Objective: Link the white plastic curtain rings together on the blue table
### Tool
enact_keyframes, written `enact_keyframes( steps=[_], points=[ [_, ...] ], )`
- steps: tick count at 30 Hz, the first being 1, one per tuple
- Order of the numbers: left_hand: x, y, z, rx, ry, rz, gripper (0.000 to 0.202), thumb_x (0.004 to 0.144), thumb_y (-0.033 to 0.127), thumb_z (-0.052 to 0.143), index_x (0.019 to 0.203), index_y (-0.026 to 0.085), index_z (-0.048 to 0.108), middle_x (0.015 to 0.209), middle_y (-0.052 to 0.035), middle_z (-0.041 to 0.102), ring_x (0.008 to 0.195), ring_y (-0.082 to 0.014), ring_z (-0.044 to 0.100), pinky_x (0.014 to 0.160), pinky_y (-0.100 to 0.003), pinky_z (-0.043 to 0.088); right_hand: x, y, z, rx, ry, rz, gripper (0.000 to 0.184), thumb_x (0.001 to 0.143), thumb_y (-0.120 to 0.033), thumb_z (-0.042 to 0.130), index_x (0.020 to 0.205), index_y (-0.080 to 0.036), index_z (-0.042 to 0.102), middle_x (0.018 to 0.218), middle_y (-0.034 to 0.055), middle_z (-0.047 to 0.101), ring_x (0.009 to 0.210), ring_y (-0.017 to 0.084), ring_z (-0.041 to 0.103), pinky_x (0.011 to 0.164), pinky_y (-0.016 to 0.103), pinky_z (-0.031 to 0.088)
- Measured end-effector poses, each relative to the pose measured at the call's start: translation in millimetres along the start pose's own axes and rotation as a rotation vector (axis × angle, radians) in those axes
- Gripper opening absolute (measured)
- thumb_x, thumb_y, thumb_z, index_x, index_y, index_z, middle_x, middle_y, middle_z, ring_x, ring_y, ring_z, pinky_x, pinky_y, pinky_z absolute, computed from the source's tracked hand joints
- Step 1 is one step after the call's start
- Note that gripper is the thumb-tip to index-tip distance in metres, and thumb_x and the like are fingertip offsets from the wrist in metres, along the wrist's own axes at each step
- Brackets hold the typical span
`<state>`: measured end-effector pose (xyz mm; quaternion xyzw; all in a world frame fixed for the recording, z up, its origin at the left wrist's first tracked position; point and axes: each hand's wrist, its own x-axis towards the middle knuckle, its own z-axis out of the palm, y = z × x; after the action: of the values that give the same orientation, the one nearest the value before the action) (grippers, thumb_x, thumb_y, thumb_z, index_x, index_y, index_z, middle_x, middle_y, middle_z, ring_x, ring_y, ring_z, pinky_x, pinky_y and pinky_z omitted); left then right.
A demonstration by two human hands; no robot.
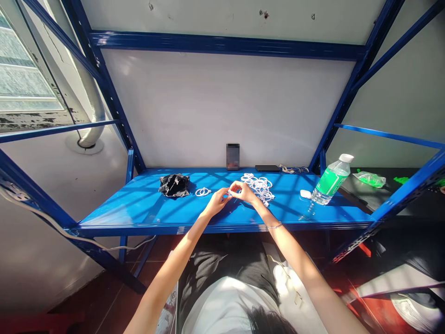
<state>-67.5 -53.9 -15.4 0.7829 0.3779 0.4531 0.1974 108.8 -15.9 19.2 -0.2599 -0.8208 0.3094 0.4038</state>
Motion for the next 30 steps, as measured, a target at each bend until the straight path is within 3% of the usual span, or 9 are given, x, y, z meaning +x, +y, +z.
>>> enact_keyframes(
  steps=[11, 19, 30],
  points=[
    [1, -2, 0.0, 0.051, 0.038, 0.031, 0.034, 0.09, 0.042, 0.056, 0.112, 0.017, 0.061, 0.109, -0.0095, 0.064, 0.086, -0.017, 0.065, 0.072, -0.029, 0.058, 0, 0, 0, 0.009, -0.029, 0.017, 0.024, 0.081, -0.041, 0.065, 0.086, -0.019, 0.07, 0.084, 0.0049, 0.07, 0.077, 0.019, 0.065, 0.071, 0.031, 0.053],
    [0, -11, 3.4, 0.128, 0.093, -0.016, 0.049, 0.083, 0.034, 0.067, 0.126, 0.017, 0.053, 0.114, -0.0106, 0.064, 0.089, -0.0181, 0.067, 0.071, -0.03, 0.058, 1, 2, 1, 0.012, 0.029, 0.021, 0.022, 0.082, -0.04, 0.063, 0.084, -0.019, 0.069, 0.083, 0.0046, 0.069, 0.078, 0.019, 0.065, 0.071, 0.03, 0.052],
    [-1, -7, 0.8, 0.246, 0.131, 0.018, 0.047, 0.086, 0.031, 0.063, 0.129, 0.019, 0.05, 0.105, -0.0067, 0.062, 0.081, -0.0145, 0.063, 0.07, -0.027, 0.054, 3, 6, 1, 0.093, 0.083, 0.049, 0.029, 0.078, -0.049, 0.067, 0.077, -0.02, 0.064, 0.08, 0.0028, 0.067, 0.078, 0.019, 0.063, 0.074, 0.033, 0.05]
  ],
)
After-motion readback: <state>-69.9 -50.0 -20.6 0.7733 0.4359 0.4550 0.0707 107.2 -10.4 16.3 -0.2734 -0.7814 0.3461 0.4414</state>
